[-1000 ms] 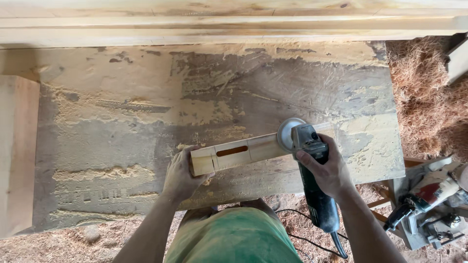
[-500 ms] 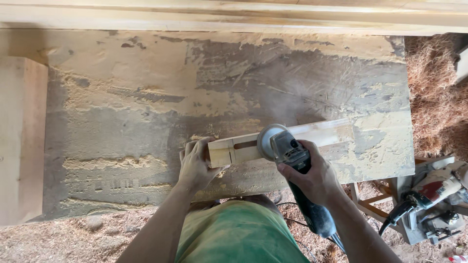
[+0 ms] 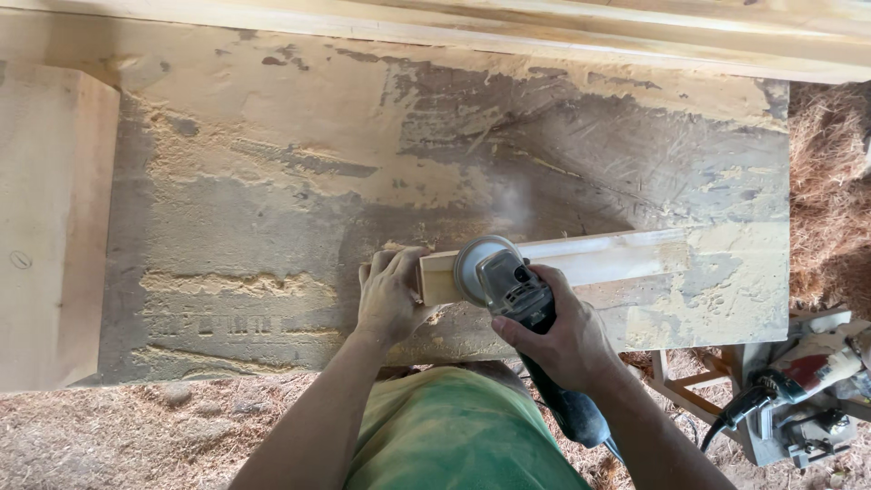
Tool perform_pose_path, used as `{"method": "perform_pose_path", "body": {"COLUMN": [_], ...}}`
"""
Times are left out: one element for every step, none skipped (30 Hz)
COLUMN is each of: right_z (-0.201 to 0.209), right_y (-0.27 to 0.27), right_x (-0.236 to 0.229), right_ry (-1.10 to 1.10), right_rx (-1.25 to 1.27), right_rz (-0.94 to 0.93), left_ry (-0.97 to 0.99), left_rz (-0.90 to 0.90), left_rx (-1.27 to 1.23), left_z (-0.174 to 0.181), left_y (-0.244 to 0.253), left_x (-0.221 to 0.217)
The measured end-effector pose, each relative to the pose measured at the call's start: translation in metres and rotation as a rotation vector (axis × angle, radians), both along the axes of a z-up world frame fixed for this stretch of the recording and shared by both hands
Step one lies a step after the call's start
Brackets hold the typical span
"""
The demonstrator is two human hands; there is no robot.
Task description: The person uses an angle grinder with a sanding disc to sand a rectangular wooden block with a cutout handle. The person holds the block with one hand and moves the grinder across the top and side surfaces, generating wood dust. The person flips the block to sand different faces.
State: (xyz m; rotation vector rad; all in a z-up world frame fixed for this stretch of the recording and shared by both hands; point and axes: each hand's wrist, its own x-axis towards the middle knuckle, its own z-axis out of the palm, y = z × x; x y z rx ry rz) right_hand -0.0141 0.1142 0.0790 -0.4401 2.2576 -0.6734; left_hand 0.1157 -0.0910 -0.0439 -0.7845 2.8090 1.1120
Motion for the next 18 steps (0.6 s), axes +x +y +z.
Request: {"method": "perform_pose_path", "body": {"right_z": [0.001,0.002,0.002,0.003,0.005,0.006,0.007,0.009,0.011,0.013,0.014,0.016,0.017,0.018,0.019,0.02,0.021,0.022], "right_y": [-0.003,-0.006,-0.009,-0.012,-0.015,-0.018,-0.022,-0.025,-0.028,-0.031,-0.034,-0.036,-0.039,-0.042,-0.044,-0.044,-0.044,-0.043], "right_x": [0.002,0.004,0.006,0.007,0.009,0.011,0.013,0.015,0.016,0.017,0.019,0.02,0.021,0.022,0.022,0.022,0.022,0.022], "right_ry": [0.004,-0.002,-0.009,-0.015,-0.021,-0.027,-0.033,-0.028,-0.025,-0.021,-0.029,-0.036,-0.043,-0.072,-0.1,-0.128,-0.119,-0.11], "right_rx": [0.003,0.0,-0.003,-0.006,-0.028,-0.05,-0.073,-0.059,-0.045,-0.031,-0.033,-0.035,-0.038,0.01,0.058,0.107,0.092,0.077], "right_rz": [0.014,0.021,0.028,0.035,0.04,0.046,0.051,0.06,0.069,0.078,0.085,0.091,0.094,0.105,0.114,0.122,0.119,0.116], "left_ry": [-0.003,-0.006,-0.009,-0.009,-0.008,-0.007,-0.001,0.005,0.01,0.015,0.019,0.023,-0.013,-0.05,-0.085,-0.079,-0.076,-0.073], "left_rz": [-0.002,-0.004,-0.006,-0.007,-0.008,-0.009,-0.009,-0.009,-0.008,-0.009,-0.01,-0.01,-0.017,-0.023,-0.031,-0.032,-0.034,-0.036], "left_rx": [0.004,0.008,0.012,0.009,0.005,0.002,0.005,0.008,0.012,0.008,0.003,-0.002,0.0,0.001,0.003,-0.003,-0.008,-0.013], "left_z": [0.0,0.0,0.0,0.0,0.0,0.001,0.001,0.001,0.0,0.0,0.0,0.0,0.0,0.0,0.0,0.0,0.0,0.001], "left_y": [-0.001,-0.001,-0.002,-0.002,-0.002,-0.002,-0.002,-0.002,-0.002,-0.002,-0.002,-0.002,-0.002,-0.002,-0.002,-0.001,-0.001,-0.001], "left_x": [0.0,0.0,0.0,0.001,0.001,0.001,0.001,0.001,0.001,0.001,0.002,0.001,0.001,0.0,-0.002,-0.003,-0.003,-0.002]}}
